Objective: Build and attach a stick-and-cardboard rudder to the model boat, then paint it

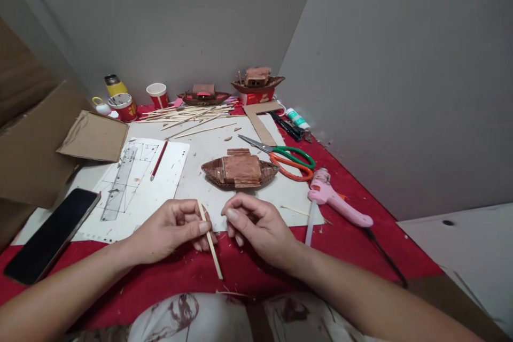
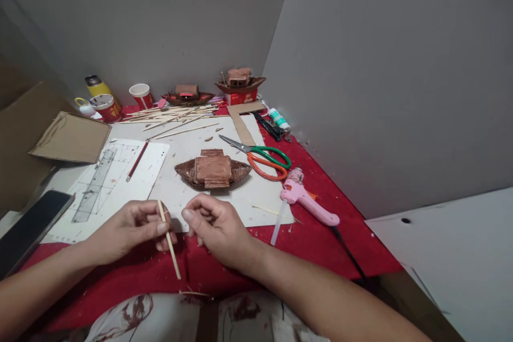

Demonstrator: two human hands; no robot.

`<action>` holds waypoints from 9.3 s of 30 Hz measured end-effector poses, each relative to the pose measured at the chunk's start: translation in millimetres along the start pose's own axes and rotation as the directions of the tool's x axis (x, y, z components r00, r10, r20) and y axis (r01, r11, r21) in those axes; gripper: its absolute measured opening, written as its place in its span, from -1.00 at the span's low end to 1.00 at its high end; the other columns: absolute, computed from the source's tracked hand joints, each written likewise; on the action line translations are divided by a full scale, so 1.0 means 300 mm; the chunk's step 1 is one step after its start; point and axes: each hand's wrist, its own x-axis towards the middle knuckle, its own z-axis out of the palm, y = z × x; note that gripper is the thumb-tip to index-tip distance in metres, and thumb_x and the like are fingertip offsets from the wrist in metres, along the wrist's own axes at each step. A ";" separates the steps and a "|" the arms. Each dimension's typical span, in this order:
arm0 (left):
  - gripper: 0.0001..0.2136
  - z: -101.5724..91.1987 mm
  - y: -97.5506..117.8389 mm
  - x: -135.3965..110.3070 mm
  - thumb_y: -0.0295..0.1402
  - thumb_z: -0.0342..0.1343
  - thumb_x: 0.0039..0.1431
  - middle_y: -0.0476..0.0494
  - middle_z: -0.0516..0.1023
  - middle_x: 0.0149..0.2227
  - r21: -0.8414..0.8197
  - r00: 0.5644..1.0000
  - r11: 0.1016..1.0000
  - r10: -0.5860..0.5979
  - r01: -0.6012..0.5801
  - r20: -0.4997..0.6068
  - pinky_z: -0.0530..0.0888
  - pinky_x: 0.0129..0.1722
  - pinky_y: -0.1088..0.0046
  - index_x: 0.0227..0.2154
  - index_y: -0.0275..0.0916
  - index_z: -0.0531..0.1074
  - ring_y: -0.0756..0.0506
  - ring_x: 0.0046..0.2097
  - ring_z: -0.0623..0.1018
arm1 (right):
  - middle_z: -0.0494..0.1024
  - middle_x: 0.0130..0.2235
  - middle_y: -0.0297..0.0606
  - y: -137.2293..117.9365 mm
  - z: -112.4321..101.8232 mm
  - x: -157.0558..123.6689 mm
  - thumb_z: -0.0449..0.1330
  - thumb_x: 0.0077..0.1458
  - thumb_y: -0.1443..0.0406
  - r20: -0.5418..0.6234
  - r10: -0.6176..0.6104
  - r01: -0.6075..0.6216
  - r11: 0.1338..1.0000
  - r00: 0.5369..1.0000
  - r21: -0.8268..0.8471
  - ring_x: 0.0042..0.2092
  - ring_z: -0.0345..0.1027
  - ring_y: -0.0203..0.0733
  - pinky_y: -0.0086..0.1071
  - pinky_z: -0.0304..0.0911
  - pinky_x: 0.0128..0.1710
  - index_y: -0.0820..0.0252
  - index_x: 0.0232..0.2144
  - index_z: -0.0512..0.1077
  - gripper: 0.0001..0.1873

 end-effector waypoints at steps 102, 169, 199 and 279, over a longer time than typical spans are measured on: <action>-0.85 -0.017 0.379 -0.068 -0.33 0.32 0.06 0.01 0.57 -0.45 0.088 0.452 0.568 0.730 -0.818 -0.513 0.56 -0.40 0.52 -0.36 -0.23 0.48 -0.02 -0.40 0.62 | 0.51 -0.36 -0.18 -0.366 -0.268 0.034 0.16 0.07 0.15 0.304 -0.495 0.361 0.022 0.814 -0.932 -0.40 0.33 -0.14 -0.34 0.21 -0.42 0.17 -0.20 0.31 -0.71; -0.94 0.007 0.356 -0.038 -0.37 0.26 0.15 0.01 0.58 -0.43 0.146 0.483 0.617 0.722 -0.773 -0.495 0.57 -0.36 0.56 -0.35 -0.23 0.51 0.02 -0.38 0.61 | 0.51 -0.46 -0.23 -0.327 -0.274 0.031 0.09 0.13 0.17 0.423 -0.639 0.409 -0.180 0.643 -0.894 -0.52 0.33 -0.17 -0.35 0.15 -0.52 0.19 -0.32 0.31 -0.80; -0.94 0.017 0.351 -0.038 -0.37 0.26 0.14 -0.01 0.60 -0.40 0.238 0.413 0.596 0.742 -0.767 -0.529 0.61 -0.34 0.47 -0.36 -0.21 0.50 -0.02 -0.39 0.61 | 0.39 -0.54 -0.35 -0.336 -0.265 0.027 0.11 0.13 0.14 0.391 -0.665 0.389 -0.161 0.636 -0.907 -0.57 0.22 -0.28 -0.41 0.05 -0.55 0.13 -0.44 0.25 -0.79; -0.91 -0.001 0.327 0.001 -0.39 0.21 0.20 0.03 0.61 -0.43 0.199 0.496 0.610 0.760 -0.767 -0.419 0.60 -0.35 0.51 -0.29 -0.17 0.40 0.00 -0.39 0.63 | 0.37 -0.58 -0.40 -0.297 -0.284 -0.009 0.14 0.17 0.11 0.365 -0.577 0.389 -0.087 0.731 -0.917 -0.59 0.23 -0.29 -0.39 0.03 -0.57 0.17 -0.44 0.31 -0.73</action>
